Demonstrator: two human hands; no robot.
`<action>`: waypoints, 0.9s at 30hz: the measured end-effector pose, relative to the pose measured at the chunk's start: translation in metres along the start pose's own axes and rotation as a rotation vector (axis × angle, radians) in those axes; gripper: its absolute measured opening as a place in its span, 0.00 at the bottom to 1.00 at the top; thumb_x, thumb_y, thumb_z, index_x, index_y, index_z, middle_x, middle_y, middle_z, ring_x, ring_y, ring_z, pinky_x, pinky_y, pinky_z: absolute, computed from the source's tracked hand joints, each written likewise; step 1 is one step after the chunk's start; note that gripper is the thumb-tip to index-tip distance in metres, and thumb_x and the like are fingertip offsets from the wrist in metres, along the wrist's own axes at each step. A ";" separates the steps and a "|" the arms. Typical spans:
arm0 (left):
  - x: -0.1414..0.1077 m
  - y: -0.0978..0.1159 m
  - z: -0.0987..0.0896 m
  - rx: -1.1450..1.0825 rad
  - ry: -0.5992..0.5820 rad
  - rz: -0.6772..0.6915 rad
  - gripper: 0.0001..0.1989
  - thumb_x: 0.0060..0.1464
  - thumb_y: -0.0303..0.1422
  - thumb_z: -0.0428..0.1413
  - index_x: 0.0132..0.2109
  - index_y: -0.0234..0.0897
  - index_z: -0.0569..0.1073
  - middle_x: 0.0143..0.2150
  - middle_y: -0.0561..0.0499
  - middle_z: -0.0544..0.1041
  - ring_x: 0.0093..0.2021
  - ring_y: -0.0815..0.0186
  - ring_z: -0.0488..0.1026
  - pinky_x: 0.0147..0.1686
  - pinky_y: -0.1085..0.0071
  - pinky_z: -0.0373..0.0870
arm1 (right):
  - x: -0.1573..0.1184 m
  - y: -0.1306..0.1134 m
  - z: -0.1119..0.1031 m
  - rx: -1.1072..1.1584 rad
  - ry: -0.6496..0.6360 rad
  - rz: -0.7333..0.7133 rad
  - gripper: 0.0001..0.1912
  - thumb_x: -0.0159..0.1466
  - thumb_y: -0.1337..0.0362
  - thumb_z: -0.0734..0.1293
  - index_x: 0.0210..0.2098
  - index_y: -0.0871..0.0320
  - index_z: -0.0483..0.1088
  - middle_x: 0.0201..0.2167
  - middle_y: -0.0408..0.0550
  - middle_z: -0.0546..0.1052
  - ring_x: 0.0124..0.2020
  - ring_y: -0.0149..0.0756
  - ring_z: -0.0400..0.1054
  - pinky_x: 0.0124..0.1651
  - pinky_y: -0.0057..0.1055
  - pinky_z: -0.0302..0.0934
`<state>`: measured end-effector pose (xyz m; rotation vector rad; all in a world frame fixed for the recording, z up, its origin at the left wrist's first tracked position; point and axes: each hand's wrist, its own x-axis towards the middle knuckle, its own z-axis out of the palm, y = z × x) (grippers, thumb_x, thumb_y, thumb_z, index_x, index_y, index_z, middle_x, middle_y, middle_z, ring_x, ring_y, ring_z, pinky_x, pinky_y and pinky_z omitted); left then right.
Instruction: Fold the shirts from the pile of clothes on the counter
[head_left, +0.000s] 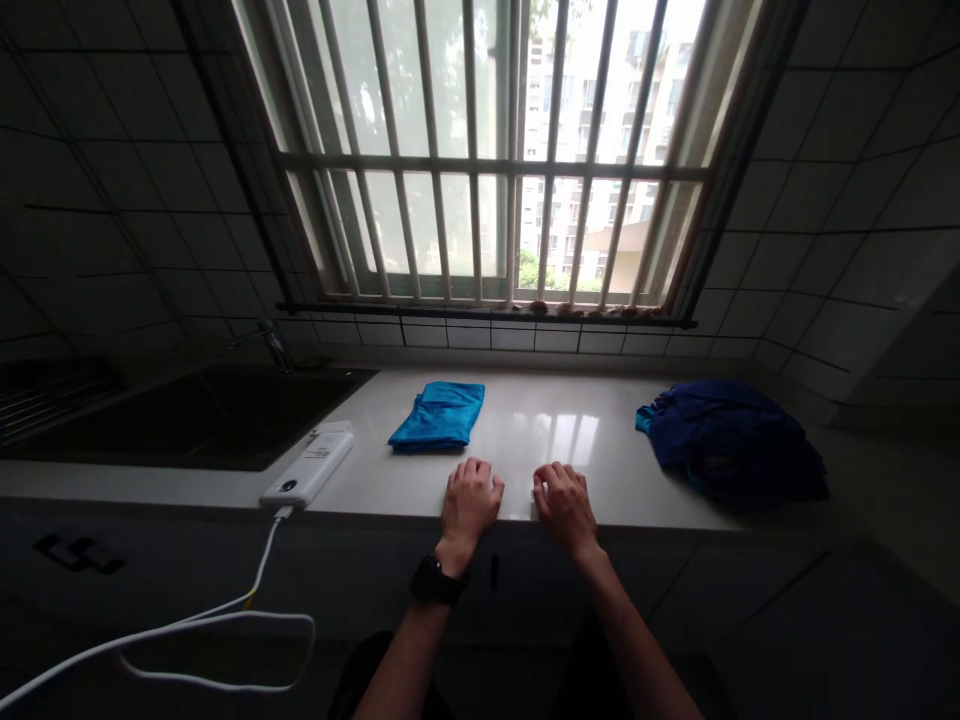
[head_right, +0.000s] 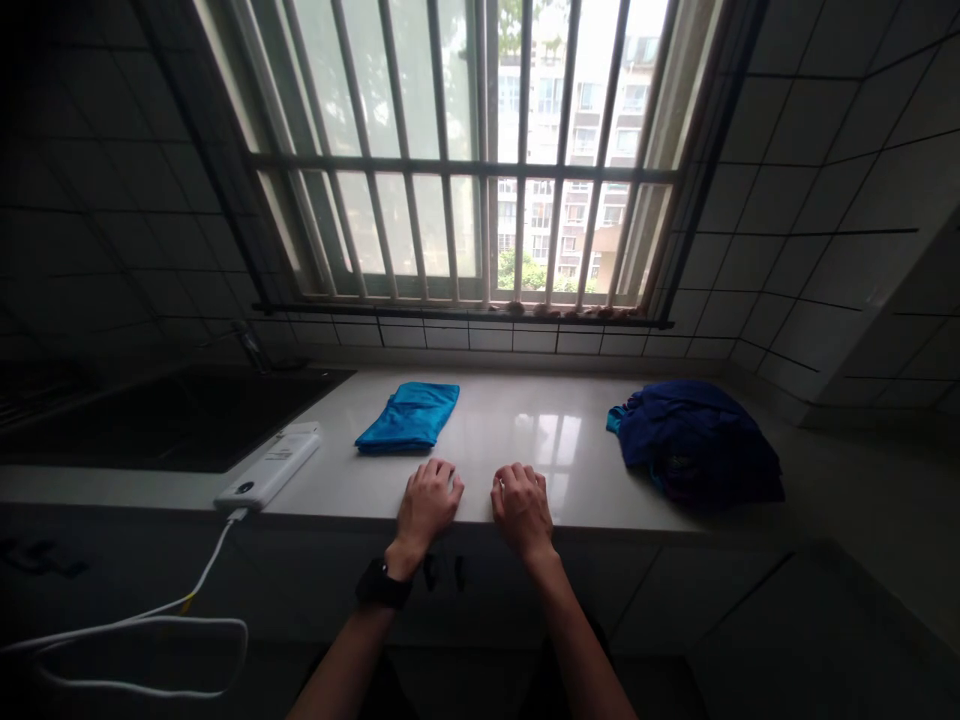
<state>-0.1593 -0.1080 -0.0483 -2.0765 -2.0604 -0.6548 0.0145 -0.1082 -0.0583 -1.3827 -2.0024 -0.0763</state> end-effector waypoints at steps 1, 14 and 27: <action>-0.001 0.000 0.000 -0.007 -0.002 0.000 0.13 0.67 0.31 0.50 0.48 0.34 0.78 0.50 0.41 0.79 0.53 0.54 0.75 0.56 0.59 0.70 | 0.000 0.000 0.000 -0.007 -0.007 0.000 0.08 0.72 0.68 0.63 0.39 0.55 0.72 0.38 0.47 0.78 0.43 0.41 0.69 0.51 0.37 0.55; 0.062 -0.062 -0.025 0.038 -0.069 -0.007 0.34 0.60 0.40 0.60 0.70 0.35 0.66 0.72 0.37 0.67 0.73 0.48 0.62 0.70 0.58 0.59 | 0.001 -0.002 -0.001 -0.019 -0.058 -0.019 0.09 0.73 0.67 0.61 0.40 0.55 0.72 0.40 0.48 0.78 0.44 0.42 0.69 0.52 0.38 0.55; 0.061 -0.088 -0.026 0.095 -0.230 -0.015 0.31 0.64 0.48 0.55 0.68 0.39 0.69 0.69 0.39 0.70 0.66 0.49 0.67 0.64 0.57 0.64 | -0.002 0.001 0.000 -0.014 -0.042 -0.044 0.08 0.72 0.67 0.61 0.41 0.55 0.72 0.40 0.50 0.78 0.44 0.44 0.69 0.52 0.39 0.55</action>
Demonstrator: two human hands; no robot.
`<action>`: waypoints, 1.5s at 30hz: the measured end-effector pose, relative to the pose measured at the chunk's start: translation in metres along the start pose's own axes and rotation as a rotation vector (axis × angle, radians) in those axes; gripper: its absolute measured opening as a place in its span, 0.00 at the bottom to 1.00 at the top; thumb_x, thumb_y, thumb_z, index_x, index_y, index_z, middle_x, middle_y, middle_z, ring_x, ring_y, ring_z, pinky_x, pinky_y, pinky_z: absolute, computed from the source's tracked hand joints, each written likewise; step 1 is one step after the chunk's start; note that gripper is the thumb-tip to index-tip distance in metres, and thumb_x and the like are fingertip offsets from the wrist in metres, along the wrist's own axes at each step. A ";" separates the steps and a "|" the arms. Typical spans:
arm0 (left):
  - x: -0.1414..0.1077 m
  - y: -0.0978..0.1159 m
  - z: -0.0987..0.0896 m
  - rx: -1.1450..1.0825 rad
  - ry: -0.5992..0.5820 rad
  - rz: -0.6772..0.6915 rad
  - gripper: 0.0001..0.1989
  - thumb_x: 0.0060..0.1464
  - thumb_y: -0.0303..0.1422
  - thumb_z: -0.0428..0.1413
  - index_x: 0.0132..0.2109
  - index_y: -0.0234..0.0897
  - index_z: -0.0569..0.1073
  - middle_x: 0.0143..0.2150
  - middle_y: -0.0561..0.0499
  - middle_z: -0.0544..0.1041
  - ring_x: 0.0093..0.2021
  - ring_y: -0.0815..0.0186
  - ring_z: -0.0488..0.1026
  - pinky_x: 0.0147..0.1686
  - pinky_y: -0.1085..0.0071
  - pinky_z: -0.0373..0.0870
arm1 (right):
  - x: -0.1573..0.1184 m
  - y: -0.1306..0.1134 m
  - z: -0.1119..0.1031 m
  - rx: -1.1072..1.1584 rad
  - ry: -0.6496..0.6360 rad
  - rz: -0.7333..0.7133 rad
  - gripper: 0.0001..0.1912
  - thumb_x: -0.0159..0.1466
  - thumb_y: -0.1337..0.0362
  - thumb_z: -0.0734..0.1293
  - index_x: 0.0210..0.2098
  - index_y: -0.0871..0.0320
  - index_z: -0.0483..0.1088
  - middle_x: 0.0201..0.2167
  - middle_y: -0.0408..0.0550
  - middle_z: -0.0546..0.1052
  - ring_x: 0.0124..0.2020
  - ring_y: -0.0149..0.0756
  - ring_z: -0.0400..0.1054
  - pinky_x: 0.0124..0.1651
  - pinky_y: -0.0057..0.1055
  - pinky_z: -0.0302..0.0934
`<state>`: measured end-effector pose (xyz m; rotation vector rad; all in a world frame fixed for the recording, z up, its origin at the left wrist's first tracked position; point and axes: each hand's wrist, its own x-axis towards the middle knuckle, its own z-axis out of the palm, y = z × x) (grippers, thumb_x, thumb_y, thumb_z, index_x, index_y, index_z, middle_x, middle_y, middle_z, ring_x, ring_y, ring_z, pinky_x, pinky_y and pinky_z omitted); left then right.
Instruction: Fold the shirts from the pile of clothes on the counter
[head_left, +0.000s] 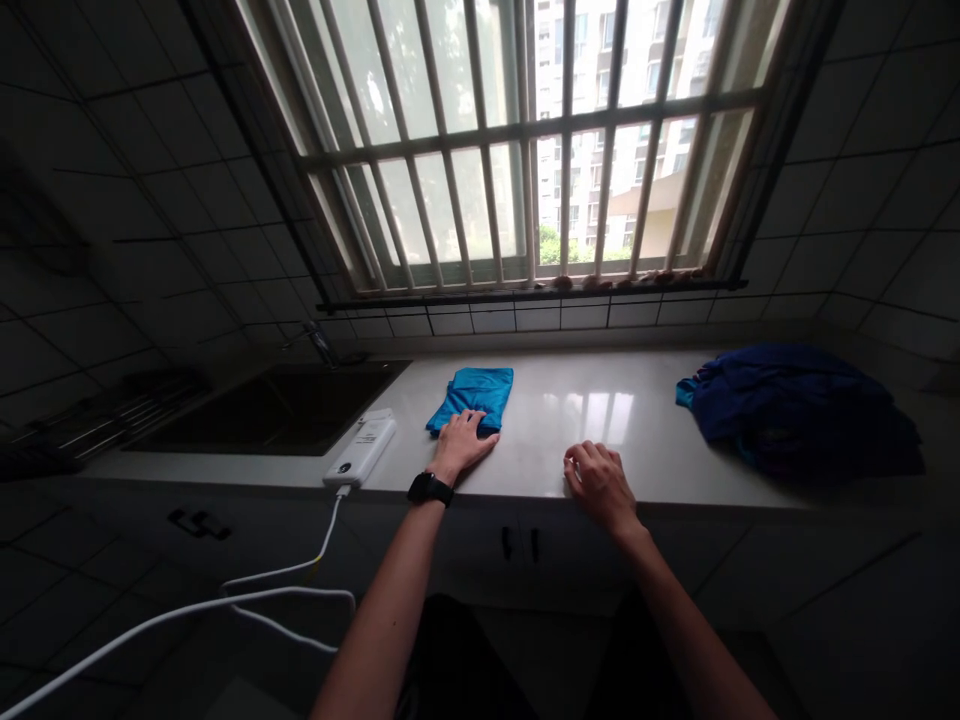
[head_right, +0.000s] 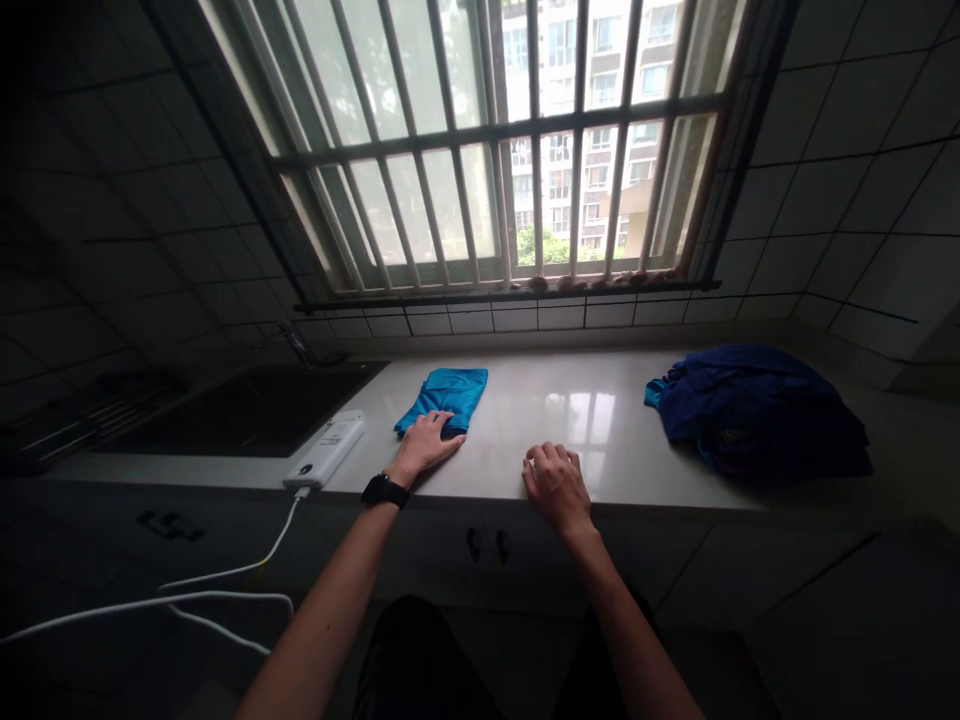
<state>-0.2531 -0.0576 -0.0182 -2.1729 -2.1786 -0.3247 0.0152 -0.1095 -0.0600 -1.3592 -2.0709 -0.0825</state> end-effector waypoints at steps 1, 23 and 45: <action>-0.002 0.001 0.000 0.008 -0.005 -0.007 0.31 0.65 0.47 0.54 0.69 0.38 0.68 0.70 0.39 0.69 0.67 0.49 0.66 0.64 0.57 0.63 | 0.000 0.000 0.000 0.000 -0.002 0.000 0.08 0.72 0.67 0.61 0.41 0.55 0.72 0.40 0.50 0.78 0.44 0.44 0.69 0.52 0.39 0.54; 0.030 0.001 -0.004 0.174 -0.031 -0.059 0.28 0.68 0.40 0.48 0.72 0.40 0.63 0.66 0.36 0.73 0.63 0.49 0.73 0.59 0.57 0.69 | 0.003 -0.004 -0.003 0.014 -0.022 0.019 0.06 0.71 0.67 0.63 0.41 0.54 0.72 0.41 0.50 0.78 0.45 0.43 0.70 0.54 0.39 0.56; -0.038 0.076 0.024 -0.165 0.082 0.167 0.15 0.64 0.36 0.50 0.52 0.39 0.76 0.57 0.42 0.79 0.57 0.53 0.74 0.60 0.59 0.69 | 0.005 -0.005 -0.009 0.019 -0.071 0.079 0.08 0.70 0.69 0.62 0.37 0.54 0.72 0.41 0.50 0.80 0.47 0.43 0.72 0.55 0.41 0.58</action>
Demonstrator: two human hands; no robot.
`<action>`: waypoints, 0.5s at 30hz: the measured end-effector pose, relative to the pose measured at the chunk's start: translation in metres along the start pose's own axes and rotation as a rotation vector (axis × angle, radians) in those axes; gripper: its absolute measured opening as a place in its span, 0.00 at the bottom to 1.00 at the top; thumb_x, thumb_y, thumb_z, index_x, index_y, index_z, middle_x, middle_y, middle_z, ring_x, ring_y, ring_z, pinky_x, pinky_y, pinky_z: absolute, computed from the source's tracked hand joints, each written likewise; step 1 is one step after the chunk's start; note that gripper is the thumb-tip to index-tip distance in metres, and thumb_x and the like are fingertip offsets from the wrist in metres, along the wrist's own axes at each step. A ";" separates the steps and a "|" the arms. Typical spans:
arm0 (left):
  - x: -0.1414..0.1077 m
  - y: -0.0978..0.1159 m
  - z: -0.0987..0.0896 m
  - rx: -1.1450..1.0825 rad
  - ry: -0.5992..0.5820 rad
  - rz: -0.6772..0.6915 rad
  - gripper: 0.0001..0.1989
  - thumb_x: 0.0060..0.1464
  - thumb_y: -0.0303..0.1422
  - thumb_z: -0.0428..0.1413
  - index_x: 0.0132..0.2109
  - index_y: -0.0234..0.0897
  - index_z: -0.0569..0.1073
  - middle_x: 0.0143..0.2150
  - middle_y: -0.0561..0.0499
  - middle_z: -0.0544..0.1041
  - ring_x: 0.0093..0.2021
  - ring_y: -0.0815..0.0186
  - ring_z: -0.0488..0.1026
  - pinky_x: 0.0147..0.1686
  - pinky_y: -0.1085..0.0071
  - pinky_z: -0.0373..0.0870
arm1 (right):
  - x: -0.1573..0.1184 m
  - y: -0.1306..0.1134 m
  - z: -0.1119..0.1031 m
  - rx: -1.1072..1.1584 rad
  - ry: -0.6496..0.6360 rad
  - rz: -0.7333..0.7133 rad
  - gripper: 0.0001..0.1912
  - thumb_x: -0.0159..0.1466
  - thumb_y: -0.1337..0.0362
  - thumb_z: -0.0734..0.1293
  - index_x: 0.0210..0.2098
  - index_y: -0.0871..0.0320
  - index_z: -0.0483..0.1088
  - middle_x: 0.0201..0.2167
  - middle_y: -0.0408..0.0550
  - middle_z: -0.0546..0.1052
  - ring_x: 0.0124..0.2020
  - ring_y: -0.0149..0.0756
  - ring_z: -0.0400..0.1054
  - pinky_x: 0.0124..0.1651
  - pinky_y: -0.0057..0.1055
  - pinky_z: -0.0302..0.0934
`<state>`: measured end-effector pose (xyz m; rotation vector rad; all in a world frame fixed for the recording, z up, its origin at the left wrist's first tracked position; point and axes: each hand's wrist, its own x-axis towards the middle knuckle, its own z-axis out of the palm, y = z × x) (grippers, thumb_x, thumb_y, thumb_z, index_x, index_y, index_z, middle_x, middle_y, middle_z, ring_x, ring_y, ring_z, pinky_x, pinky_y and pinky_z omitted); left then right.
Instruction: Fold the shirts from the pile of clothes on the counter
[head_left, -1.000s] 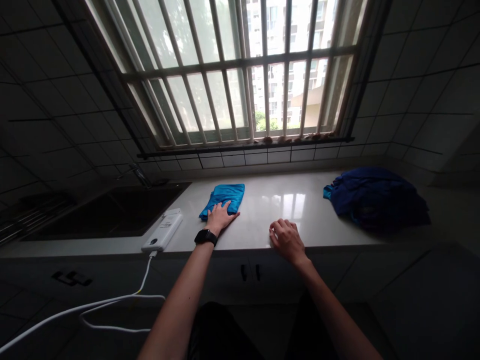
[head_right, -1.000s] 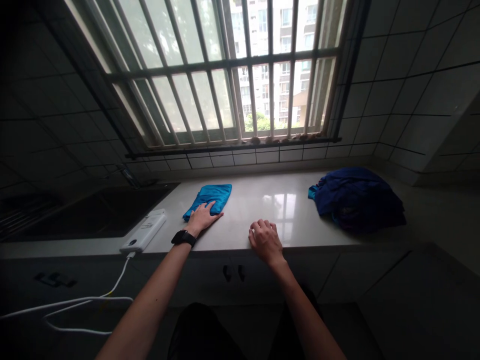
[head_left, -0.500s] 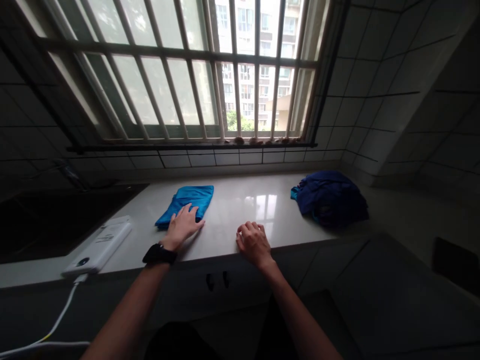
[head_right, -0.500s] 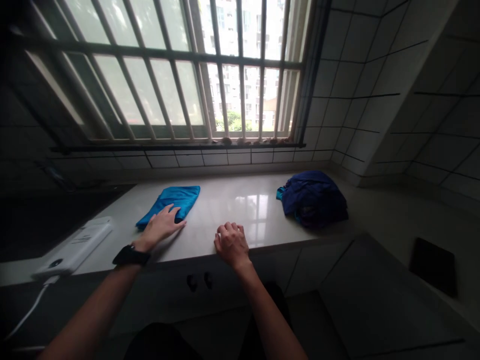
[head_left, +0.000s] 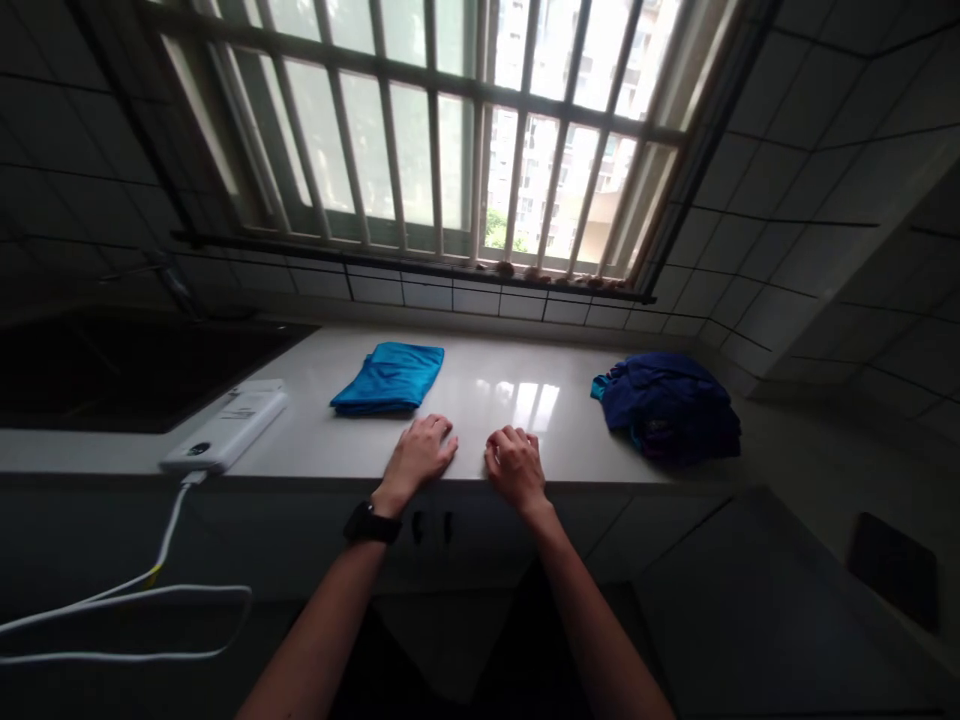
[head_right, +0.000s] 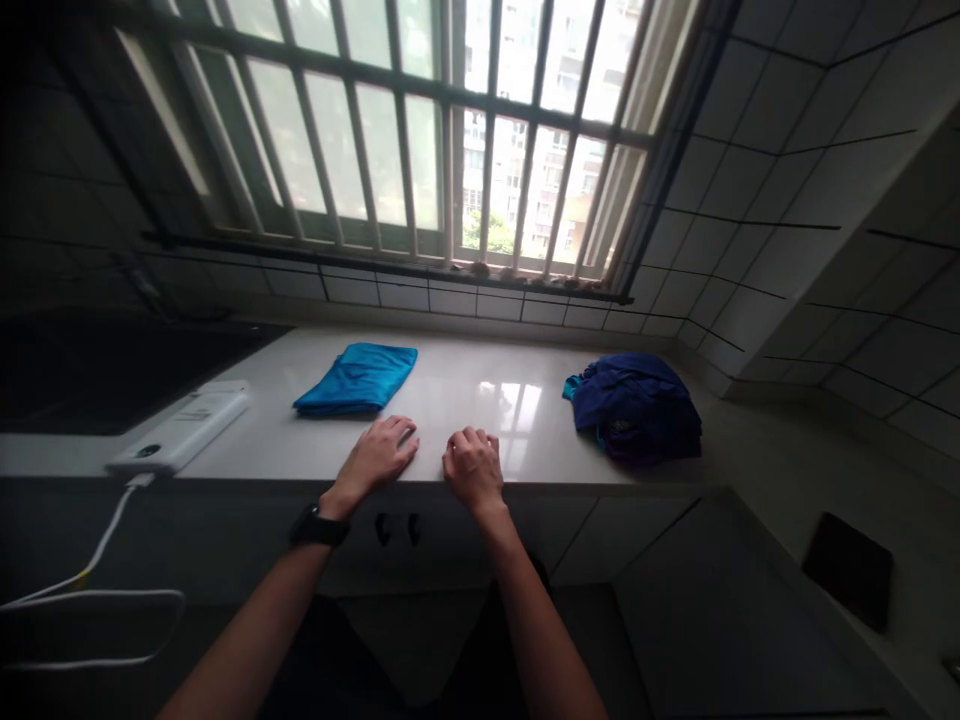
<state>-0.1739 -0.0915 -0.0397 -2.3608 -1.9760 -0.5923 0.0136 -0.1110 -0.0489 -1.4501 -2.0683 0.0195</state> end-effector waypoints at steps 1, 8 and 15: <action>0.000 0.000 -0.001 -0.018 0.003 -0.002 0.15 0.64 0.35 0.50 0.52 0.38 0.76 0.56 0.42 0.79 0.57 0.53 0.74 0.60 0.59 0.69 | 0.000 0.001 -0.002 0.048 -0.012 0.006 0.08 0.70 0.69 0.62 0.37 0.54 0.72 0.41 0.49 0.80 0.47 0.43 0.72 0.56 0.41 0.59; -0.003 0.003 -0.001 -0.062 0.019 -0.030 0.14 0.65 0.35 0.51 0.51 0.38 0.77 0.55 0.43 0.79 0.56 0.53 0.73 0.59 0.59 0.68 | 0.027 0.077 -0.081 0.227 0.156 0.178 0.20 0.68 0.58 0.64 0.57 0.57 0.67 0.47 0.55 0.79 0.40 0.42 0.75 0.45 0.39 0.69; -0.005 0.005 -0.002 -0.092 0.023 -0.041 0.13 0.66 0.34 0.52 0.51 0.37 0.77 0.55 0.43 0.79 0.56 0.54 0.73 0.59 0.60 0.67 | 0.059 0.196 -0.198 -0.441 0.289 0.665 0.40 0.64 0.50 0.72 0.68 0.65 0.63 0.59 0.81 0.69 0.60 0.67 0.69 0.51 0.53 0.64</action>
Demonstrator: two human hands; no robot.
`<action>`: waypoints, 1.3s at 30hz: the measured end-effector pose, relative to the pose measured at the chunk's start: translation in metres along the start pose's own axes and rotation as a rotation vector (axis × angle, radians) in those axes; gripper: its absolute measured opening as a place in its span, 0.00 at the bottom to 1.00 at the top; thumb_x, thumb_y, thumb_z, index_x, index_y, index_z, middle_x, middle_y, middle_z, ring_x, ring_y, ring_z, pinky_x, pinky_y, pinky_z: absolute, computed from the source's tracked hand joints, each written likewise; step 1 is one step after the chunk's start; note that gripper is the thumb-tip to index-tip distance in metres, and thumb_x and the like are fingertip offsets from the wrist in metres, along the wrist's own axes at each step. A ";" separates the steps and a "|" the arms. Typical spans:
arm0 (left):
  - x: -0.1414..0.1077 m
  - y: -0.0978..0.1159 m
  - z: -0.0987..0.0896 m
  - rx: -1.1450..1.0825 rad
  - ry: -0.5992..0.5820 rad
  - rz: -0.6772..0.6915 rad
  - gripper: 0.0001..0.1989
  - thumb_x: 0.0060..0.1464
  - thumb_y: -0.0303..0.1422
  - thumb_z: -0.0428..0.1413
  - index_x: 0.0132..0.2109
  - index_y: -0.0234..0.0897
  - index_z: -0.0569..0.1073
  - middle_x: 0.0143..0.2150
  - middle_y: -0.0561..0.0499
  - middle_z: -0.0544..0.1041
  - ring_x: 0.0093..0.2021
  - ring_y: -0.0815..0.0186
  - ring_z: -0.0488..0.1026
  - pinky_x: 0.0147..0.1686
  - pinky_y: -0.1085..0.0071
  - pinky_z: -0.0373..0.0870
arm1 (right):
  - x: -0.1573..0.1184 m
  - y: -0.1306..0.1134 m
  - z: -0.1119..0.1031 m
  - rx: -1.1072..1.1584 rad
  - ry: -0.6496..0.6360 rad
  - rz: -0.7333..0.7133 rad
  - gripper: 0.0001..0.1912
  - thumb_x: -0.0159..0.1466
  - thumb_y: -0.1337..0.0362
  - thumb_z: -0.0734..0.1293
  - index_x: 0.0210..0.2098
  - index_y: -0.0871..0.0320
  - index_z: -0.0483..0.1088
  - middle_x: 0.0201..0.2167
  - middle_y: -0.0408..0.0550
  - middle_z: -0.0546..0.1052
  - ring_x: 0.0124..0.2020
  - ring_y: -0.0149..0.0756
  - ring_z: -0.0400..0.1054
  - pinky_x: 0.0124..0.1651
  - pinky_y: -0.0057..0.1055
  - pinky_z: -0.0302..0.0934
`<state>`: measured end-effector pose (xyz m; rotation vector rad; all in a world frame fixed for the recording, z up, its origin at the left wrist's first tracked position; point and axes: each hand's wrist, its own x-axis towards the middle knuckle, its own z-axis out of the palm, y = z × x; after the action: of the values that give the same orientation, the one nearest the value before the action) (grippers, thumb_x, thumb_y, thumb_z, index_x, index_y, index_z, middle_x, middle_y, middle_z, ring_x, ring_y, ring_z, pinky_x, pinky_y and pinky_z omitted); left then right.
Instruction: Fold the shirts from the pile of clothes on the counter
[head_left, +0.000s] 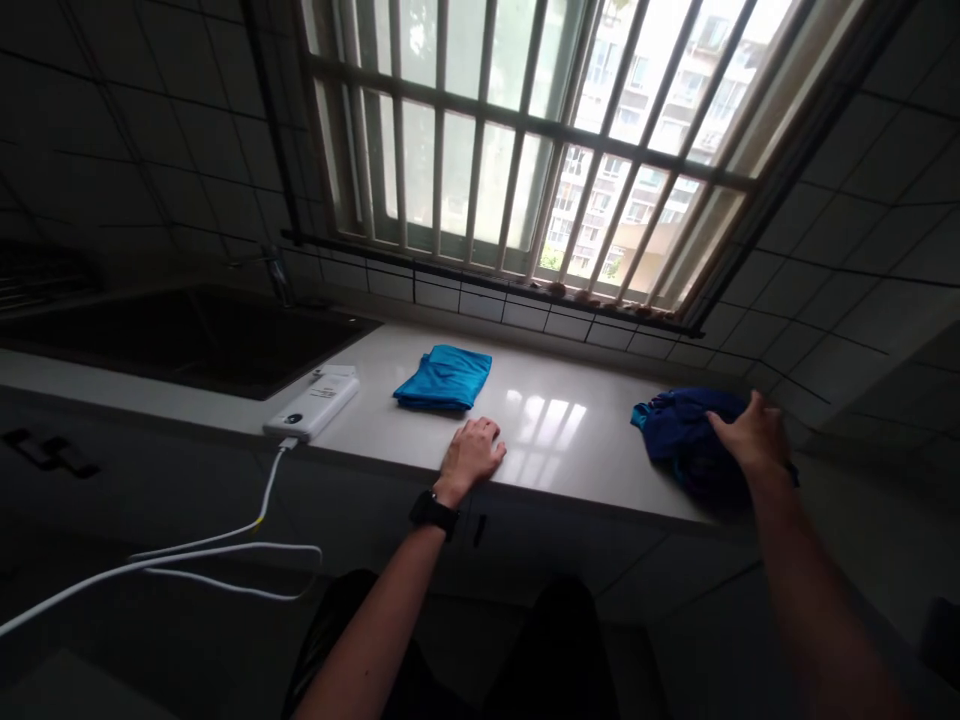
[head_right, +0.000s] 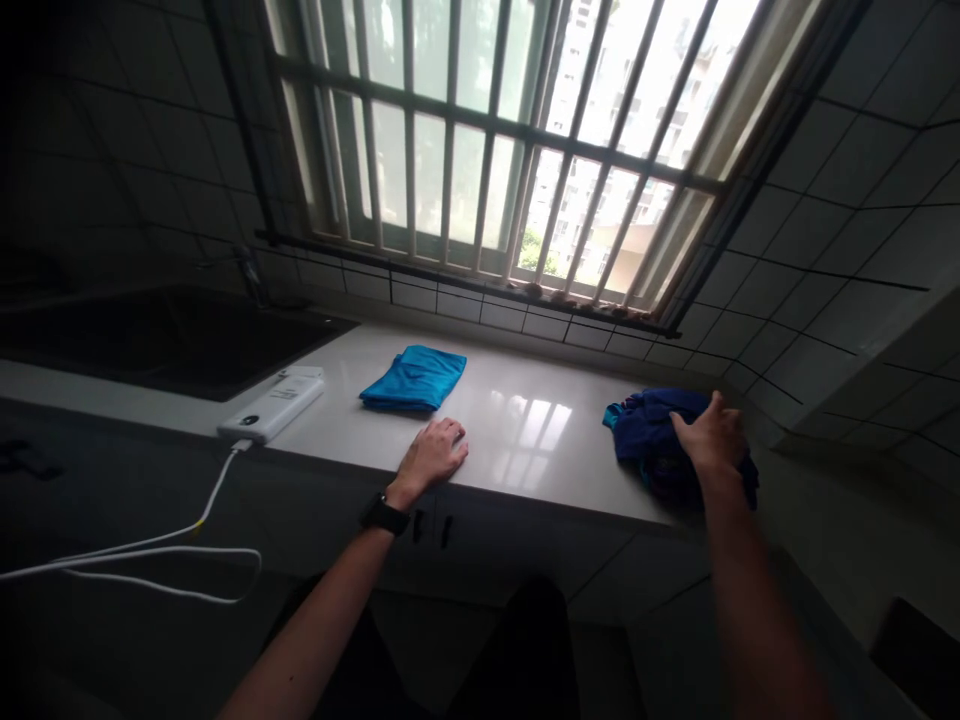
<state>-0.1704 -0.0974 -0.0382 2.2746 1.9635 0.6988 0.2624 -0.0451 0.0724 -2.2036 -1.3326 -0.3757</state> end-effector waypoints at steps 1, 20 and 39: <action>0.000 0.000 0.000 -0.005 0.001 -0.001 0.12 0.66 0.34 0.52 0.51 0.38 0.77 0.55 0.44 0.79 0.56 0.54 0.73 0.59 0.60 0.67 | 0.008 0.009 -0.001 -0.094 -0.059 0.015 0.37 0.63 0.48 0.72 0.64 0.65 0.68 0.58 0.82 0.69 0.61 0.70 0.68 0.50 0.54 0.63; -0.002 0.000 -0.001 -0.032 -0.017 0.000 0.12 0.66 0.34 0.52 0.51 0.36 0.76 0.55 0.43 0.78 0.57 0.54 0.72 0.60 0.60 0.66 | 0.070 -0.083 -0.067 0.267 0.276 -0.488 0.13 0.68 0.59 0.56 0.44 0.50 0.71 0.47 0.64 0.75 0.50 0.59 0.69 0.52 0.54 0.60; 0.001 -0.003 0.002 -0.009 -0.025 -0.005 0.13 0.66 0.35 0.52 0.52 0.37 0.76 0.57 0.42 0.78 0.58 0.53 0.72 0.59 0.60 0.65 | -0.017 -0.152 -0.028 0.386 0.101 -0.775 0.17 0.72 0.66 0.56 0.53 0.58 0.73 0.46 0.58 0.79 0.44 0.46 0.75 0.48 0.39 0.68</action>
<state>-0.1722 -0.0957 -0.0405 2.2612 1.9508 0.6744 0.1217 -0.0171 0.1318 -1.2802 -1.9708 -0.4463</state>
